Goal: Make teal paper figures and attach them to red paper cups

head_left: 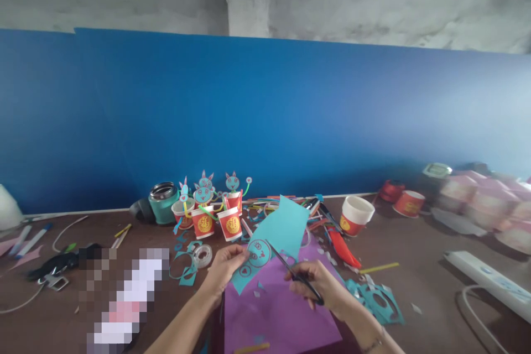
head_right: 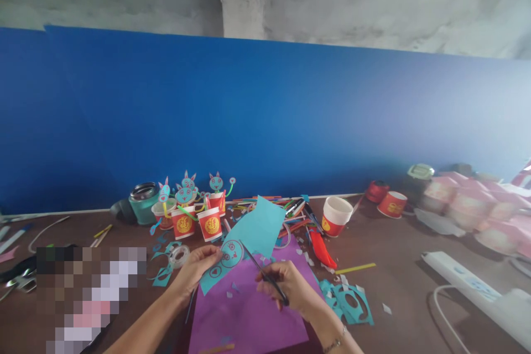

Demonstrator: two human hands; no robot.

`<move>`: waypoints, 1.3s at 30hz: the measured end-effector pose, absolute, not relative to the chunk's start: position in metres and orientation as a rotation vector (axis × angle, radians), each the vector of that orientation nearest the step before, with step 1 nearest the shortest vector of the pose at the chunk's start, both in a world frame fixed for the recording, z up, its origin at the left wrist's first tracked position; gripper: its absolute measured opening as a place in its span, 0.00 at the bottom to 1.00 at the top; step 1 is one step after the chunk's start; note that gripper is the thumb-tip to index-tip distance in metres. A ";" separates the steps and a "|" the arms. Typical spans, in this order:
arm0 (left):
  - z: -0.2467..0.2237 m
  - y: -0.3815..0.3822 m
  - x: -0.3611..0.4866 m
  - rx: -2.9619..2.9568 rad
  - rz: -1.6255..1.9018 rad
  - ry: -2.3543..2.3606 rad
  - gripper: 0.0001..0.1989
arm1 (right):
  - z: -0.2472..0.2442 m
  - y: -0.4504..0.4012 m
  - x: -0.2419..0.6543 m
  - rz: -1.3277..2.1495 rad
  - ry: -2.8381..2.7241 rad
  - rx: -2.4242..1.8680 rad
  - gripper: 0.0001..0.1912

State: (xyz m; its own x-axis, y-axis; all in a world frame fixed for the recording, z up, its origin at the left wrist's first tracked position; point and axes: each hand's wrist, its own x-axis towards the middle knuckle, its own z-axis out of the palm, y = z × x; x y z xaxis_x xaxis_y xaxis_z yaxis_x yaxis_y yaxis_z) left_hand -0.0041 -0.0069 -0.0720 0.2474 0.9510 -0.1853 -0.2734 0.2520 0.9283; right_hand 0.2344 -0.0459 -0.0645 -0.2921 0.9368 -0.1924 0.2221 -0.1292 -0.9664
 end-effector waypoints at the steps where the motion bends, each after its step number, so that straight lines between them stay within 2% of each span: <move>1: -0.072 -0.007 -0.005 0.942 1.005 0.941 0.18 | -0.065 -0.045 0.235 1.481 -1.524 -1.321 0.20; 9: -0.069 -0.006 -0.005 1.246 0.953 1.135 0.16 | -0.069 -0.043 0.236 1.529 -1.569 -1.425 0.20; 14: -0.070 -0.006 -0.004 1.387 0.897 1.189 0.16 | -0.062 -0.048 0.243 1.661 -1.593 -1.343 0.22; 20: -0.066 -0.010 -0.002 1.349 0.846 1.180 0.16 | -0.064 -0.044 0.251 1.789 -1.590 -1.356 0.22; 39: -0.068 -0.012 -0.004 1.124 0.845 1.072 0.15 | -0.071 -0.041 0.253 1.772 -1.564 -1.334 0.20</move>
